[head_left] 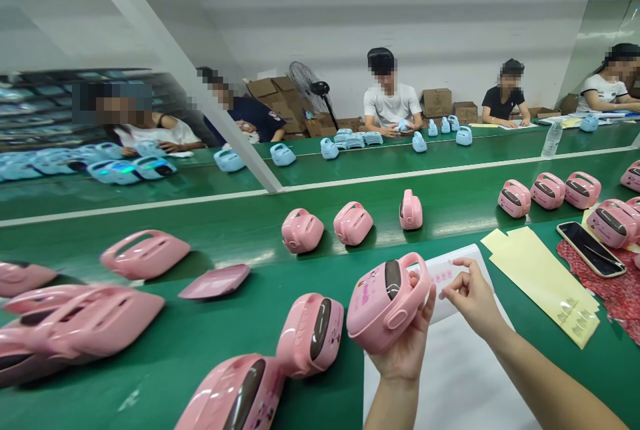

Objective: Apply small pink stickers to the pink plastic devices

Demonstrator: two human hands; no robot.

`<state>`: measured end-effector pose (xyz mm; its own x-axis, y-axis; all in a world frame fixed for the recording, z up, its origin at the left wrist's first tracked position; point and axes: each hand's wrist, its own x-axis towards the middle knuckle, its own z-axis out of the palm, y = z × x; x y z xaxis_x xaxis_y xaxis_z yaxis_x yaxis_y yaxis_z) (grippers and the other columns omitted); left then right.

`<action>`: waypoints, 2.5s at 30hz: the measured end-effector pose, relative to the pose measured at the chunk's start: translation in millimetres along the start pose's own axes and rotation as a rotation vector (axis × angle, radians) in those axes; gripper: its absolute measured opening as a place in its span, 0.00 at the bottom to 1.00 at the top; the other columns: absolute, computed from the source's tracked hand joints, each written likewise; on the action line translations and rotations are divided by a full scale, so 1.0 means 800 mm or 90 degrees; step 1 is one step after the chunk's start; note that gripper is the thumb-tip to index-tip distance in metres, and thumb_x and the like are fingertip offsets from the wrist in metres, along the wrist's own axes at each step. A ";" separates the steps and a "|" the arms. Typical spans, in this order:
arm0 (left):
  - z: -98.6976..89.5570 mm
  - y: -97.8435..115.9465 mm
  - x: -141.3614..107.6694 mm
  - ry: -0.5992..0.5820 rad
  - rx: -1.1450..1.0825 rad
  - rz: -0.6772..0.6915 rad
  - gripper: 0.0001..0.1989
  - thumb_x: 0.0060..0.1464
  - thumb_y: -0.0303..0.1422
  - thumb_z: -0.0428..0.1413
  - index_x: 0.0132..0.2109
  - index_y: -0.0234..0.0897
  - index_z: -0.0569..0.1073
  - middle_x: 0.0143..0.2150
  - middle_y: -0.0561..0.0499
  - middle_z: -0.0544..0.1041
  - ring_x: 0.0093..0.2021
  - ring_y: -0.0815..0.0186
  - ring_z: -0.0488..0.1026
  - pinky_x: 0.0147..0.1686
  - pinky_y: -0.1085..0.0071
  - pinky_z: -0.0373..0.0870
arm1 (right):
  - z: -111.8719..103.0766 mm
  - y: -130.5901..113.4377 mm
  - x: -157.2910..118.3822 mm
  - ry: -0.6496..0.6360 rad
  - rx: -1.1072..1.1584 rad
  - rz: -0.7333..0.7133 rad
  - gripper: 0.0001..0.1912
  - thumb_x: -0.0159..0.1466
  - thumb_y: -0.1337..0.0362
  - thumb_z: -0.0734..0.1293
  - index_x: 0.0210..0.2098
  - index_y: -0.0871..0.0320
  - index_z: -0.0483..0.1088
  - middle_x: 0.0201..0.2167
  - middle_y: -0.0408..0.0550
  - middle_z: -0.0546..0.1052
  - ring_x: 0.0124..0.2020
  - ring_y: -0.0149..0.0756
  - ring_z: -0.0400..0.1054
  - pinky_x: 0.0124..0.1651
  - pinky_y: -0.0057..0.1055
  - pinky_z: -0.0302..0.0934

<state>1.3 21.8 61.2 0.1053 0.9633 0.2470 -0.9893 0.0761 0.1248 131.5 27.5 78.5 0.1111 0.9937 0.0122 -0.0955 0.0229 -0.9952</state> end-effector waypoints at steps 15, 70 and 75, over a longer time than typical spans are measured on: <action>-0.008 -0.003 -0.001 0.097 0.000 0.009 0.24 0.50 0.46 0.51 0.52 0.43 0.70 0.48 0.43 0.77 0.50 0.49 0.71 0.52 0.43 0.57 | -0.002 -0.017 -0.008 -0.057 0.156 0.048 0.27 0.48 0.58 0.73 0.43 0.56 0.58 0.18 0.36 0.72 0.20 0.29 0.61 0.18 0.23 0.46; 0.003 -0.017 -0.010 0.260 -0.104 -0.069 0.16 0.49 0.35 0.50 0.43 0.32 0.71 0.32 0.44 0.77 0.33 0.61 0.75 0.41 0.66 0.72 | 0.018 -0.009 -0.037 0.003 -0.422 -0.620 0.24 0.63 0.77 0.54 0.57 0.55 0.54 0.37 0.49 0.79 0.22 0.32 0.68 0.30 0.34 0.54; 0.015 -0.014 -0.010 0.356 -0.128 -0.076 0.18 0.48 0.37 0.49 0.42 0.29 0.71 0.32 0.41 0.78 0.31 0.62 0.76 0.38 0.67 0.74 | 0.022 -0.005 -0.037 0.046 -0.438 -0.687 0.21 0.62 0.78 0.54 0.54 0.63 0.57 0.39 0.56 0.78 0.25 0.34 0.71 0.28 0.33 0.53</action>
<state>12.5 10.2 69.6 0.2019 0.9302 -0.3066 -0.9793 0.1874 -0.0763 111.5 -0.5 83.8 -0.1324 0.4977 0.8572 0.6023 0.7272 -0.3292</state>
